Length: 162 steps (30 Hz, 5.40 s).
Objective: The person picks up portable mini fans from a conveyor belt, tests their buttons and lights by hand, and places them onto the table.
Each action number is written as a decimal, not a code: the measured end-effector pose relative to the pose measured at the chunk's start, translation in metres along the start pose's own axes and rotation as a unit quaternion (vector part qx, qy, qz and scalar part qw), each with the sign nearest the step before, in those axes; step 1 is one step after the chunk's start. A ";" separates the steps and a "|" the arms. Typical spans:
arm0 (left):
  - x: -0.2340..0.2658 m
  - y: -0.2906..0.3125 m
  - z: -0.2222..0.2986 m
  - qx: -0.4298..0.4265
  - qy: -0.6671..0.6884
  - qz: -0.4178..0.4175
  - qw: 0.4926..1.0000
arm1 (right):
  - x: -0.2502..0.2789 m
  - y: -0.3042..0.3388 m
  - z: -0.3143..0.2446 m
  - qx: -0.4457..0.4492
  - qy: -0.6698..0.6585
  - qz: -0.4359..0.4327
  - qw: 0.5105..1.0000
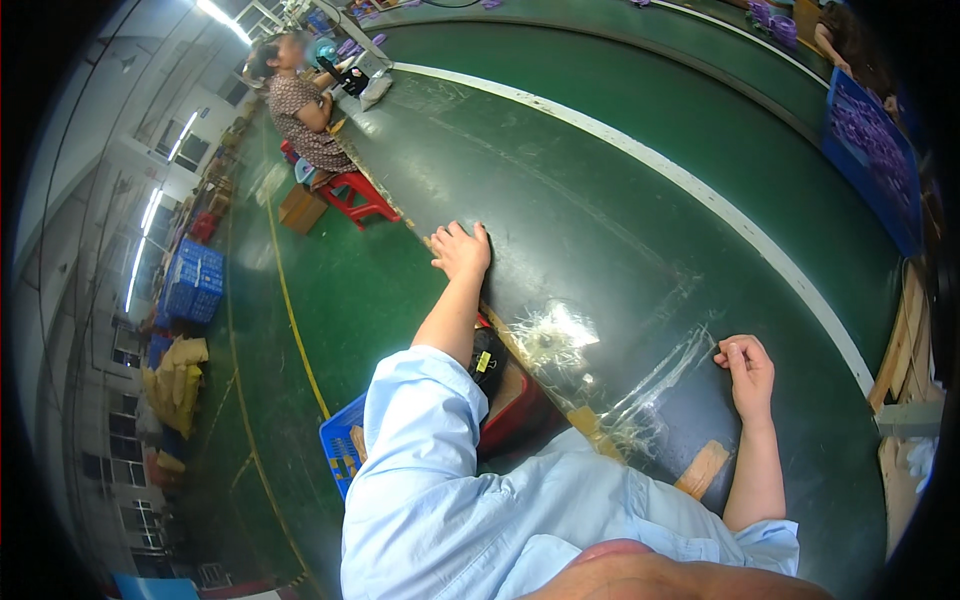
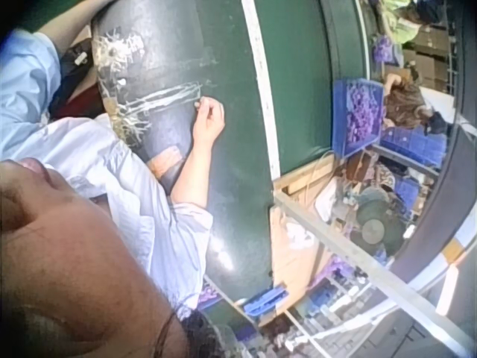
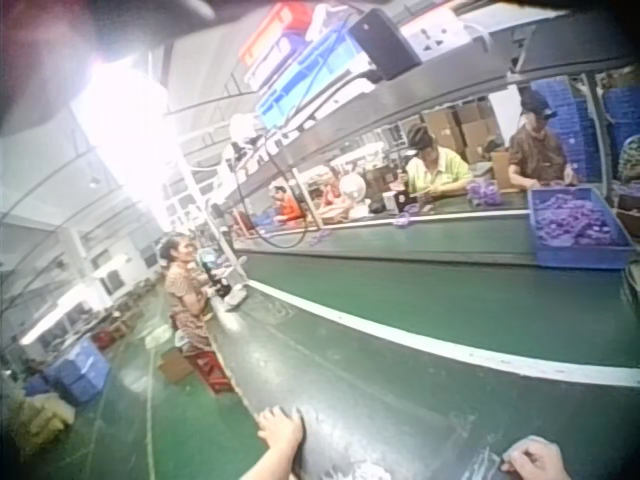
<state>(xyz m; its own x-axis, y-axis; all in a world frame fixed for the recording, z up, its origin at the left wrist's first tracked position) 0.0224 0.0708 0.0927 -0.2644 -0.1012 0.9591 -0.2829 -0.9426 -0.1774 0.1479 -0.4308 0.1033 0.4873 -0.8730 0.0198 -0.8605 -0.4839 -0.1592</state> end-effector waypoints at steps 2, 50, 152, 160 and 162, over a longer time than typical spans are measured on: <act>0.000 0.000 0.000 -0.001 -0.001 0.002 1.000 | 0.000 0.000 -0.001 0.000 -0.003 0.002 1.000; -0.001 0.001 0.001 -0.013 -0.006 0.014 1.000 | -0.001 0.001 -0.006 0.009 0.018 -0.001 1.000; -0.011 -0.023 -0.010 -0.285 0.081 0.328 0.897 | -0.005 0.001 0.002 0.179 0.178 0.042 0.967; -0.010 -0.028 0.008 -0.159 -0.030 0.099 0.982 | -0.005 -0.004 0.002 0.162 0.187 0.045 0.968; -0.010 -0.033 0.005 -0.160 -0.033 0.105 0.981 | -0.006 -0.006 -0.001 0.166 0.183 0.041 0.968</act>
<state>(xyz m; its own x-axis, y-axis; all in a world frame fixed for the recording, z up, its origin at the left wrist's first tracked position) 0.0392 0.1009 0.0899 -0.2909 -0.3131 0.9041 -0.5053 -0.7521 -0.4230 0.1495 -0.4225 0.1054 0.2828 -0.9000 0.3318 -0.7693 -0.4194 -0.4819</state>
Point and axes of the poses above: each hand's wrist, its own y-axis away from the middle knuckle, its own x-axis out of the back of the hand, z = x × y, the point moved 8 cm from there along -y, towards the middle knuckle, and after that the axes turned 2 degrees about x, right-handed, at the moved point
